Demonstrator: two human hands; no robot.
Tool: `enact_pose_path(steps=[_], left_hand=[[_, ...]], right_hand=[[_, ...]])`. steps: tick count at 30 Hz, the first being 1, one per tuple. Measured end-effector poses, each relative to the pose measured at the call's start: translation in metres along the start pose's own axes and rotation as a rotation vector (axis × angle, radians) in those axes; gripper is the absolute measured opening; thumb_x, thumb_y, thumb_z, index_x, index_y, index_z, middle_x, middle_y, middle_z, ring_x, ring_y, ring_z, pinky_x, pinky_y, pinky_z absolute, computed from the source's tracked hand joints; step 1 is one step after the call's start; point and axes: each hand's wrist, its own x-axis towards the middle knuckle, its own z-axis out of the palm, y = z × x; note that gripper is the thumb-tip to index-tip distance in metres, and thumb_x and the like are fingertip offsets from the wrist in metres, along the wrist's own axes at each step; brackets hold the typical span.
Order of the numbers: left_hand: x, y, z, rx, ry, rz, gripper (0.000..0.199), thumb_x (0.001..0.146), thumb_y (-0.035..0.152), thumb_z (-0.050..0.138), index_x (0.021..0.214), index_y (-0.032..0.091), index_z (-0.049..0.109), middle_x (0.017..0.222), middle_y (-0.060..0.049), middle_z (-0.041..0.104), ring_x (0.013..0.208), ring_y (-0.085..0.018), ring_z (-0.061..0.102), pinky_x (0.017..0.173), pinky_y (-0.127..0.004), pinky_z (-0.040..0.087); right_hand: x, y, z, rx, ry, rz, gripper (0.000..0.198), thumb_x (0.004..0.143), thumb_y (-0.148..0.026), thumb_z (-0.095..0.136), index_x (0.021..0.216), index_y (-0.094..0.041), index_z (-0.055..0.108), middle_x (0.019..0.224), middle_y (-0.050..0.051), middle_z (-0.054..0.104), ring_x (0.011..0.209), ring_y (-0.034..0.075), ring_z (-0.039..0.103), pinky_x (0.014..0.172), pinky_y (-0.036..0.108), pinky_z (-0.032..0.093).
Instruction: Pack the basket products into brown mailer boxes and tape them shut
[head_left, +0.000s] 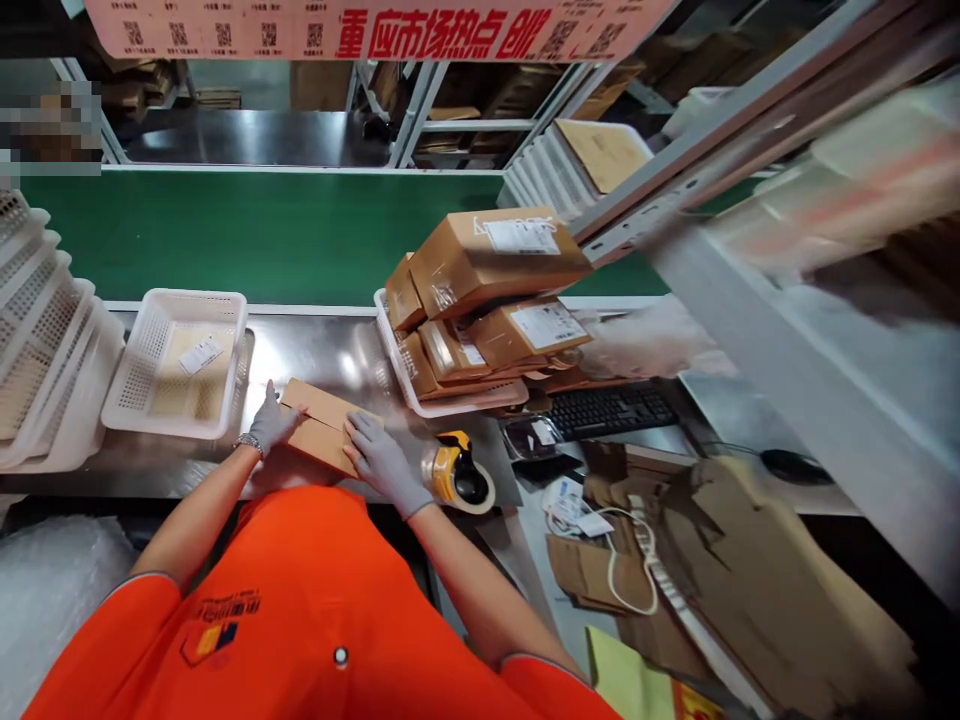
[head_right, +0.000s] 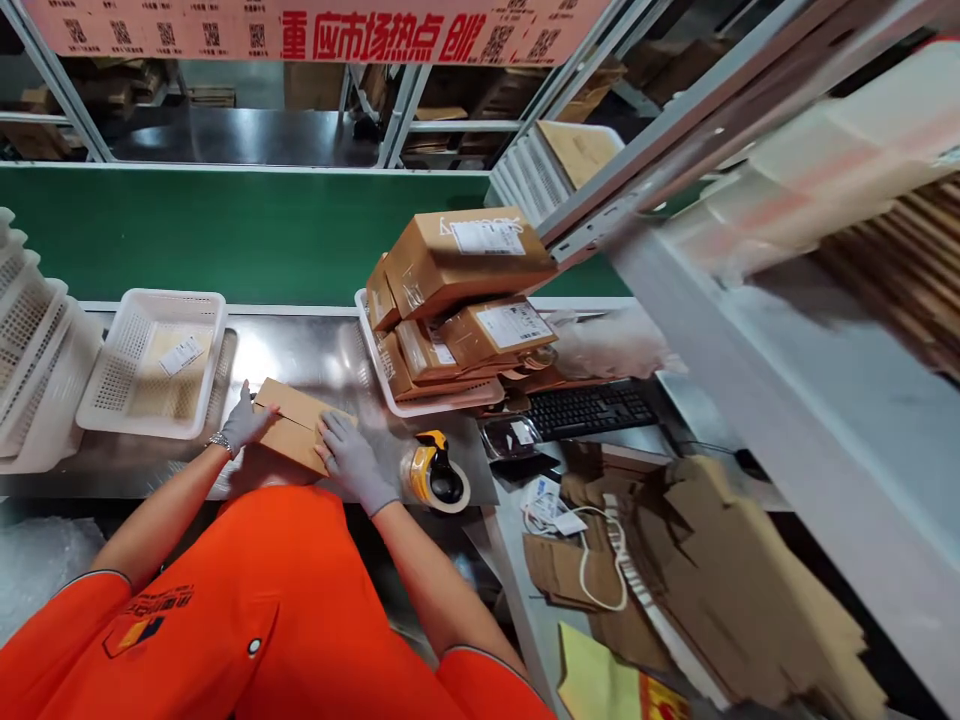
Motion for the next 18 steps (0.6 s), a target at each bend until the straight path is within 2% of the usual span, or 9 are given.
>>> enact_pose_path(steps=[2,4,7,8,10,13,16,18], left_hand=[[0.003,0.002,-0.001,-0.031,-0.049,-0.023,0.090,0.090,0.050,0.087,0.164,0.014,0.052,0.142,-0.023,0.076,0.129,-0.037,0.076,0.109,-0.045,0.058],[0.005,0.005,-0.001,-0.066,-0.105,-0.020,0.064,0.094,0.043,0.082,0.147,0.012,0.065,0.137,-0.021,0.079,0.119,-0.032,0.079,0.102,-0.040,0.061],[0.007,0.007,-0.001,-0.068,-0.126,-0.014,0.047,0.098,0.035,0.077,0.137,0.011,0.070,0.134,-0.020,0.081,0.113,-0.029,0.080,0.096,-0.036,0.063],[0.007,0.008,-0.001,-0.060,-0.125,-0.014,0.045,0.098,0.035,0.076,0.136,0.010,0.070,0.133,-0.020,0.081,0.113,-0.029,0.080,0.095,-0.035,0.063],[0.008,0.008,-0.002,-0.043,-0.124,-0.013,0.044,0.098,0.034,0.076,0.136,0.010,0.071,0.133,-0.019,0.082,0.115,-0.030,0.080,0.096,-0.035,0.063],[0.011,0.008,-0.004,-0.027,-0.115,-0.011,0.044,0.095,0.032,0.078,0.133,0.011,0.074,0.131,-0.017,0.083,0.118,-0.032,0.079,0.098,-0.037,0.063],[0.015,0.011,-0.003,-0.031,-0.133,-0.004,0.044,0.092,0.033,0.079,0.131,0.013,0.077,0.127,-0.016,0.084,0.115,-0.031,0.080,0.097,-0.037,0.064],[0.017,0.015,-0.001,-0.041,-0.153,0.001,0.045,0.090,0.034,0.081,0.130,0.012,0.078,0.125,-0.015,0.085,0.111,-0.030,0.081,0.094,-0.036,0.064]], right_hand=[[-0.007,0.002,0.012,-0.010,0.034,-0.008,0.046,0.110,-0.028,0.056,0.150,-0.013,0.071,0.166,0.023,0.061,0.157,0.037,0.055,0.129,0.065,0.049],[-0.010,0.005,0.020,0.012,0.060,-0.011,0.044,0.110,-0.029,0.055,0.150,-0.016,0.071,0.166,0.021,0.061,0.159,0.035,0.053,0.130,0.065,0.047],[-0.020,0.014,0.028,0.122,0.137,0.033,0.042,0.110,-0.033,0.053,0.146,-0.021,0.072,0.162,0.020,0.064,0.154,0.032,0.057,0.128,0.062,0.050],[-0.026,0.020,0.030,0.154,0.203,0.114,0.042,0.110,-0.036,0.053,0.145,-0.022,0.071,0.158,0.019,0.066,0.150,0.032,0.060,0.126,0.060,0.051],[-0.042,0.036,0.032,0.164,0.384,0.372,0.048,0.108,-0.046,0.054,0.147,-0.020,0.067,0.153,0.019,0.067,0.144,0.034,0.062,0.124,0.059,0.051],[-0.070,0.067,0.033,0.084,0.590,0.763,0.075,0.099,-0.059,0.059,0.155,-0.009,0.054,0.149,0.030,0.062,0.142,0.045,0.057,0.122,0.069,0.046],[-0.092,0.093,0.034,-0.032,0.561,1.047,0.097,0.087,-0.059,0.070,0.158,0.004,0.047,0.141,0.041,0.059,0.132,0.053,0.056,0.113,0.072,0.046],[-0.102,0.103,0.036,-0.086,0.494,1.077,0.100,0.084,-0.056,0.074,0.159,0.004,0.048,0.140,0.041,0.058,0.127,0.053,0.056,0.110,0.070,0.046]])
